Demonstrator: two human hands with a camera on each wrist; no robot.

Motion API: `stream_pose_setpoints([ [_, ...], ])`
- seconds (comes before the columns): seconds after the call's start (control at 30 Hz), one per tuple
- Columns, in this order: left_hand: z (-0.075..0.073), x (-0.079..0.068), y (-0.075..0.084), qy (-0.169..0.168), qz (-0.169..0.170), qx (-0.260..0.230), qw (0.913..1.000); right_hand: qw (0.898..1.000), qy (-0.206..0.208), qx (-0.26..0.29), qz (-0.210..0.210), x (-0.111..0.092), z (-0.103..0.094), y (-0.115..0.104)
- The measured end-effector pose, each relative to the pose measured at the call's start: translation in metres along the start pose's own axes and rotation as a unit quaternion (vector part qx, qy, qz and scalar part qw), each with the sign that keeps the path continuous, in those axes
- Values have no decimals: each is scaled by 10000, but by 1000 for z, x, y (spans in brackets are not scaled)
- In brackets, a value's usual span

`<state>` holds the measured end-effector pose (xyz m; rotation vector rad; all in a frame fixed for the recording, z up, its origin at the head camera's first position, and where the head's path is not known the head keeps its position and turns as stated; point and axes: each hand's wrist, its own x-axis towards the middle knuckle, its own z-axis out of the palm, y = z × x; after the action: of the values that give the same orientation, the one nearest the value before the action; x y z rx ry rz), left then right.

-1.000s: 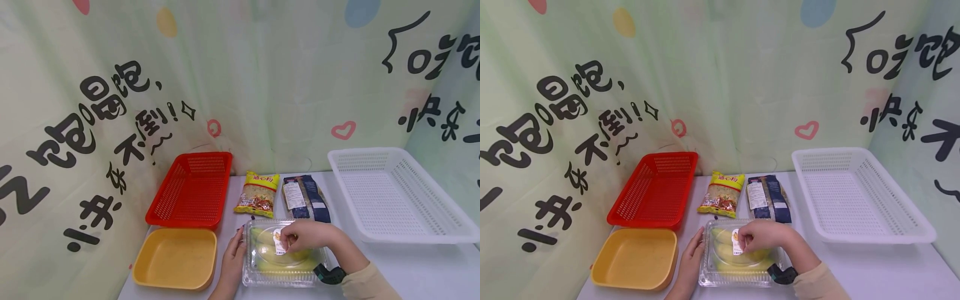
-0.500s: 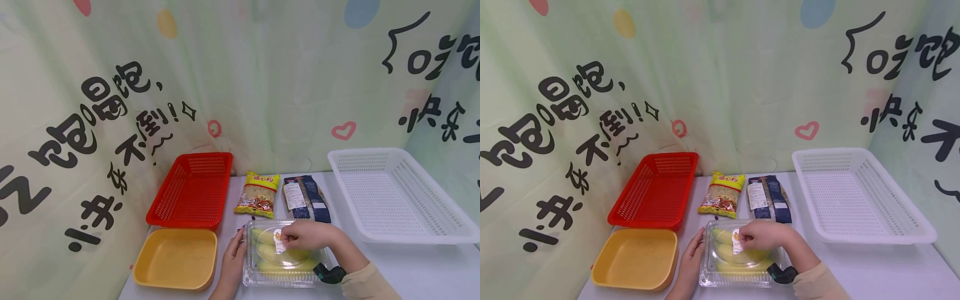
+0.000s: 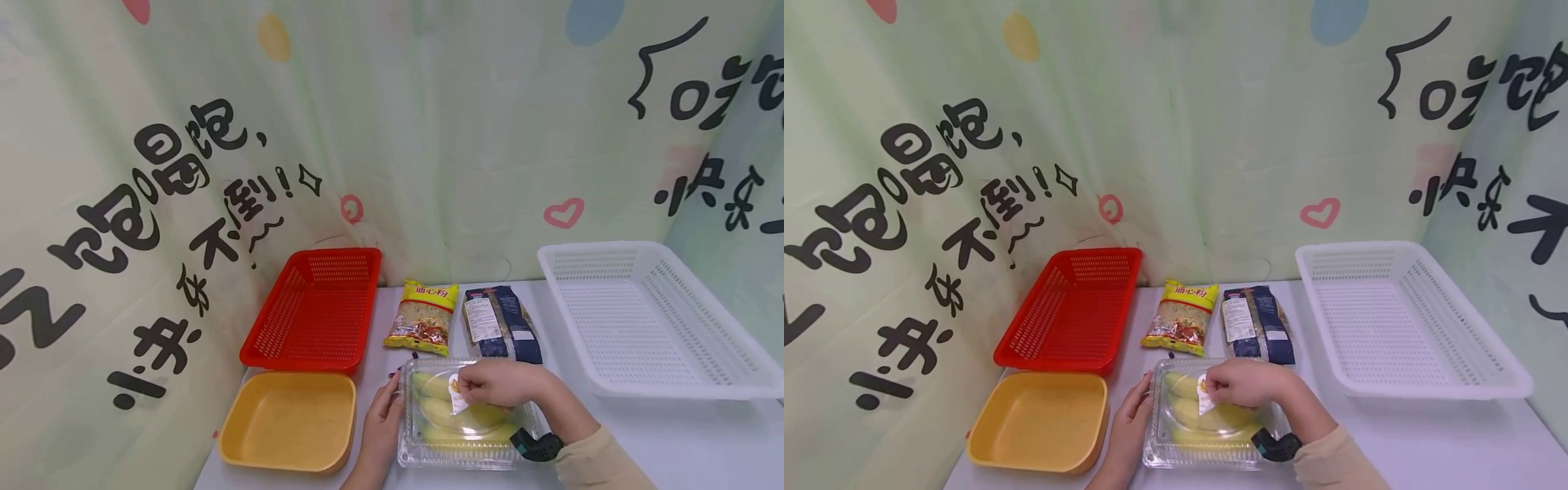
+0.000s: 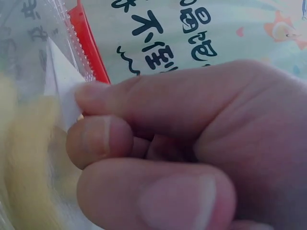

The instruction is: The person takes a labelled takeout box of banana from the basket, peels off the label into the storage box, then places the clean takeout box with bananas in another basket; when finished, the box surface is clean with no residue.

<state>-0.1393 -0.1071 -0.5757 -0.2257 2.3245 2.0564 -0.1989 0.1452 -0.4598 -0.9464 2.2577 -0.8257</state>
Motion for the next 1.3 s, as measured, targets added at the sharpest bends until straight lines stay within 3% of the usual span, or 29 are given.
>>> stream_pose_setpoints([
  [0.13, 0, -1, 1, -35, 221, 8, 9997, 9992, -129, 374, 95, -4, 0, -1],
  [0.27, -1, -3, 2, -39, 442, 27, 9990, 9991, -149, 371, 107, -7, 0, -2],
  [0.37, -1, -2, 1, -27, 417, 23, 9991, 9998, -99, 171, 94, -7, 0, -2],
  [0.6, -1, -2, 1, 8, 392, 46, 9992, 9960, 207, -768, -397, -3, 1, 0],
  [0.93, 1, 0, 2, 168, -156, 261, 9994, 9950, 224, -667, -705, -3, 1, 3],
  [1.3, 0, 0, 0, 244, 54, 242, 9994, 9974, 282, -280, -593, 0, 1, 4],
])
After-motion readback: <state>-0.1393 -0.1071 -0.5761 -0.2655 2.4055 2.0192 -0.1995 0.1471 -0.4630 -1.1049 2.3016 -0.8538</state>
